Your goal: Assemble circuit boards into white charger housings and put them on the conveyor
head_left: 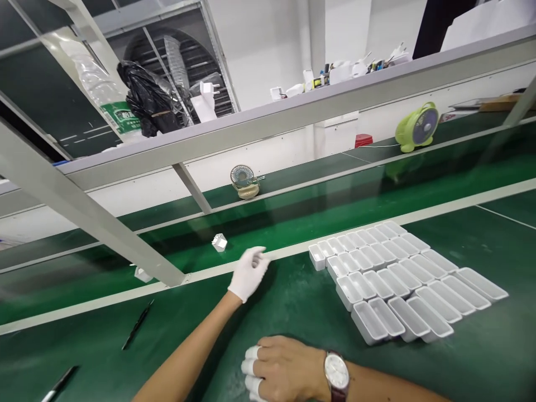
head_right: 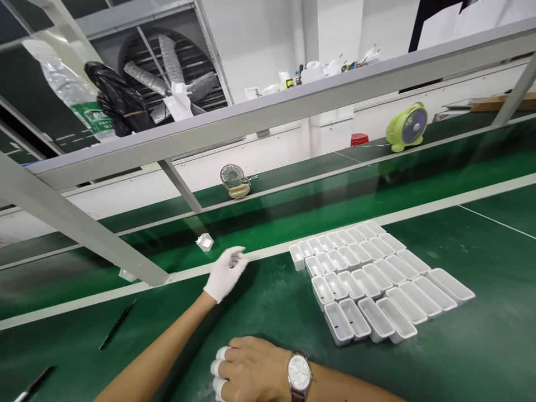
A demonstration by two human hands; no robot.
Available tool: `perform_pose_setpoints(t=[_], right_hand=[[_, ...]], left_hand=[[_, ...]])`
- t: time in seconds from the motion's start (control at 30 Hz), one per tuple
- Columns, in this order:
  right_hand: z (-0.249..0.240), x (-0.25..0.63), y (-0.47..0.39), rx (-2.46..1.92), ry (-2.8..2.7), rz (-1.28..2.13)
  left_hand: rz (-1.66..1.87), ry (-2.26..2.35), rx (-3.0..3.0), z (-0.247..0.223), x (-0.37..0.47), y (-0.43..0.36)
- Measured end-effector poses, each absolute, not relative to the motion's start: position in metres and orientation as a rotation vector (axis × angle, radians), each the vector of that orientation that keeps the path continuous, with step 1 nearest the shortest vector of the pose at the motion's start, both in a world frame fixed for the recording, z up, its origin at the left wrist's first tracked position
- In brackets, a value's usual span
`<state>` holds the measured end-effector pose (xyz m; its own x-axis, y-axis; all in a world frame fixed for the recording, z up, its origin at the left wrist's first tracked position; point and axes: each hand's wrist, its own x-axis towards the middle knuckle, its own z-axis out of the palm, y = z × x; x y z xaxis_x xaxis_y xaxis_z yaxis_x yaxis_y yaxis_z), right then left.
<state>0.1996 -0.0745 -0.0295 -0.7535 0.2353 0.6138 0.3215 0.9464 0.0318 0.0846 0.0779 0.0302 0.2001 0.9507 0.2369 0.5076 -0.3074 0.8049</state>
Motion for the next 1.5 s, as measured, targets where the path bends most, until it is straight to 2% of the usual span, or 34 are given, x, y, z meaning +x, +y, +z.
perform_pose_setpoints(t=[0.1,0.2,0.4,0.67,1.0,1.13,1.33,1.5], right_hand=[[-0.034,0.198,-0.075,-0.385,-2.449,-0.178],[-0.035,0.199,-0.075,-0.367,-2.455,-0.198],[-0.033,0.201,-0.074,-0.357,-2.432,-0.25],[-0.025,0.204,-0.073,-0.359,-2.39,-0.225],[-0.028,0.206,-0.08,-0.409,-2.516,-0.149],[-0.033,0.205,-0.084,-0.417,-2.511,-0.144],[-0.04,0.204,-0.088,-0.418,-2.495,-0.128],[-0.047,0.204,-0.09,-0.408,-2.495,-0.126]], left_hand=[[0.7,1.089,2.1,0.037,0.132,0.053],[0.384,1.037,2.422,0.041,0.168,0.046],[0.284,1.13,2.529,0.039,0.201,0.059],[0.38,1.443,2.471,0.053,0.13,0.052],[0.627,1.378,2.27,0.041,0.021,0.03],[0.675,1.242,2.344,0.032,0.018,0.025],[0.875,1.409,2.23,0.0,0.041,0.023],[0.903,1.336,2.207,-0.011,0.039,0.023]])
